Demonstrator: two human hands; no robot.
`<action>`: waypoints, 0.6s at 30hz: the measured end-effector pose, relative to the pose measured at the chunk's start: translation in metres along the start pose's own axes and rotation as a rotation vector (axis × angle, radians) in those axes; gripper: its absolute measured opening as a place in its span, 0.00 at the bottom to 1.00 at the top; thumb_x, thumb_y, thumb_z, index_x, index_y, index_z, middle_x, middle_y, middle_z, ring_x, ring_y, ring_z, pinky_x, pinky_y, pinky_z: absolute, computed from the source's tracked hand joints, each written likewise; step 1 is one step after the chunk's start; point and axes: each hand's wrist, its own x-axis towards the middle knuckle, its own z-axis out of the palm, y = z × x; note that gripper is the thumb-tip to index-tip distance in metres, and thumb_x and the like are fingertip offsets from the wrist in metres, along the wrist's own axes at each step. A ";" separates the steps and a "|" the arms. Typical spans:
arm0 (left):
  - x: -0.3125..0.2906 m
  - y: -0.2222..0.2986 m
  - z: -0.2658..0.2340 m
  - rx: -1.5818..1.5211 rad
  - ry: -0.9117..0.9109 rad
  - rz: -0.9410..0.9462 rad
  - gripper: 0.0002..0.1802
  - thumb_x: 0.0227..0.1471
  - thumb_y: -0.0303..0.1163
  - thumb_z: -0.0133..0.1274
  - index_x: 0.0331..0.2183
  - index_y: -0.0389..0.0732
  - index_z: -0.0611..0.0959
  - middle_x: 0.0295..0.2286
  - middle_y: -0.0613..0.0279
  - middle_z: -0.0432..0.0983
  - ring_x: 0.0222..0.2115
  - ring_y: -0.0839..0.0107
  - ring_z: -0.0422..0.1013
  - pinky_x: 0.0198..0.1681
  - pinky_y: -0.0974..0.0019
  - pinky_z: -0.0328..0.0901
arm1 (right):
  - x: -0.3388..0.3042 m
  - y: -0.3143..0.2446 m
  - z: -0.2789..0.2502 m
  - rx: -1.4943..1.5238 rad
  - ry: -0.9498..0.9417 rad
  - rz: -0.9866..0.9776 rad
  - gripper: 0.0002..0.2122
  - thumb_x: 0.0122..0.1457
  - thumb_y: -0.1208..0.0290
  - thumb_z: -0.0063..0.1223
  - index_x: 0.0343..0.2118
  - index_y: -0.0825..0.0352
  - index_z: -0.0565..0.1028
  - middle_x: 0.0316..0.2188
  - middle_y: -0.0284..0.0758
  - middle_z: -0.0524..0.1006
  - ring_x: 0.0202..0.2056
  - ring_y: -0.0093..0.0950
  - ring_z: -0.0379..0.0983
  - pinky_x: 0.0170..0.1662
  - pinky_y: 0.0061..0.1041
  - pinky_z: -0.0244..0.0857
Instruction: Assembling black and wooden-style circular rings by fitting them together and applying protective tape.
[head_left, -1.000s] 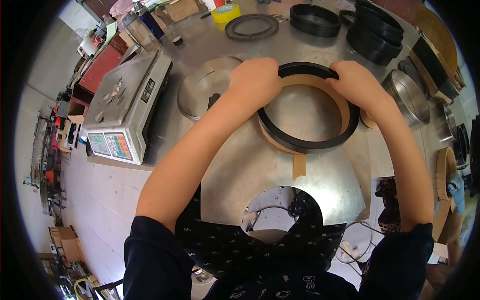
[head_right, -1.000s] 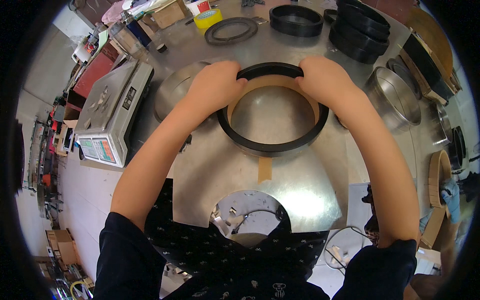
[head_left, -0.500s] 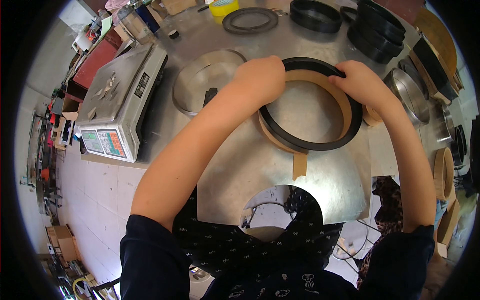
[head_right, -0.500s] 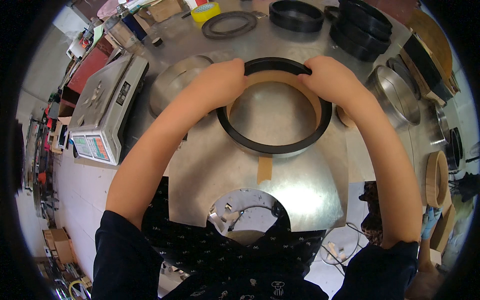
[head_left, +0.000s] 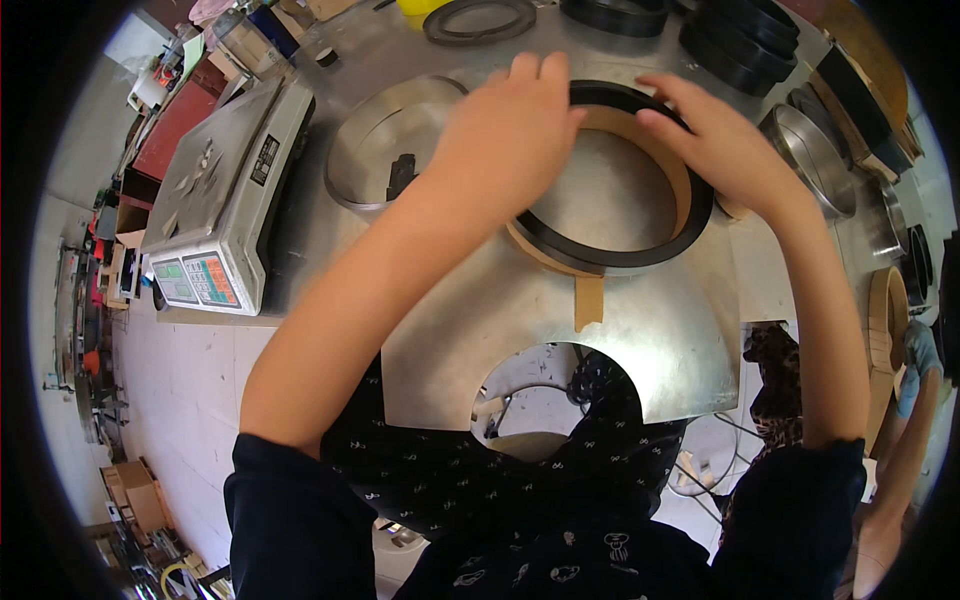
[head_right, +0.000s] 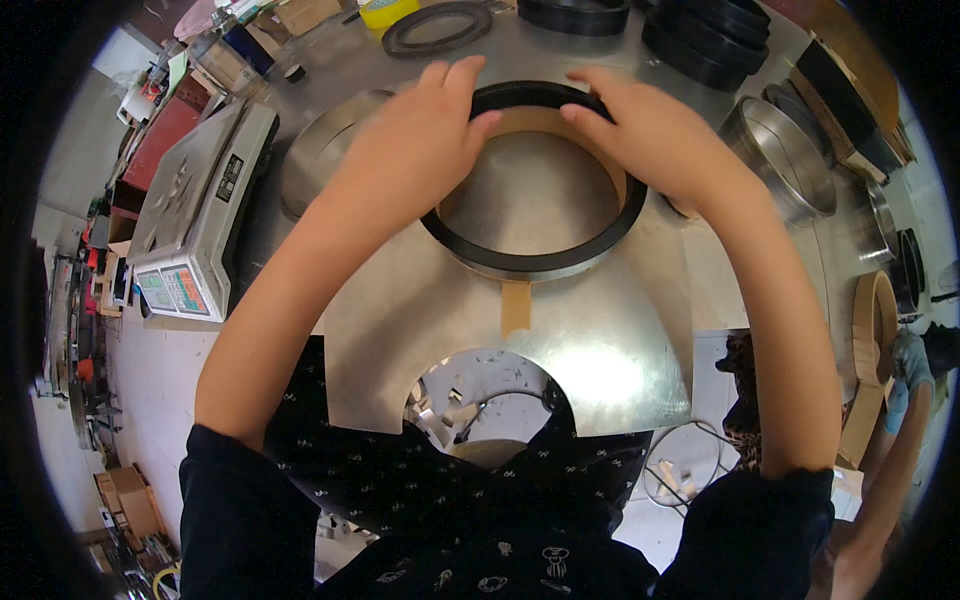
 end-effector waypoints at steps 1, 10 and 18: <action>-0.005 0.010 -0.023 0.048 -0.029 0.067 0.20 0.56 0.43 0.53 0.40 0.34 0.76 0.38 0.48 0.74 0.41 0.50 0.72 0.43 0.54 0.66 | -0.009 -0.011 -0.007 -0.006 0.037 -0.077 0.21 0.61 0.56 0.51 0.51 0.65 0.72 0.42 0.45 0.76 0.46 0.43 0.72 0.50 0.34 0.65; -0.059 0.027 -0.049 -0.038 -0.222 0.517 0.22 0.43 0.39 0.60 0.42 0.43 0.79 0.35 0.66 0.73 0.38 0.67 0.69 0.39 0.64 0.63 | -0.068 -0.046 -0.026 -0.064 -0.242 -0.449 0.16 0.45 0.70 0.64 0.38 0.63 0.74 0.37 0.36 0.75 0.46 0.35 0.72 0.63 0.42 0.55; -0.111 0.026 -0.019 0.225 -0.122 0.852 0.10 0.42 0.36 0.55 0.32 0.47 0.81 0.25 0.74 0.67 0.28 0.77 0.66 0.25 0.76 0.57 | -0.065 -0.051 -0.021 0.006 -0.248 -0.455 0.13 0.47 0.74 0.61 0.37 0.63 0.74 0.32 0.34 0.76 0.40 0.34 0.73 0.62 0.41 0.57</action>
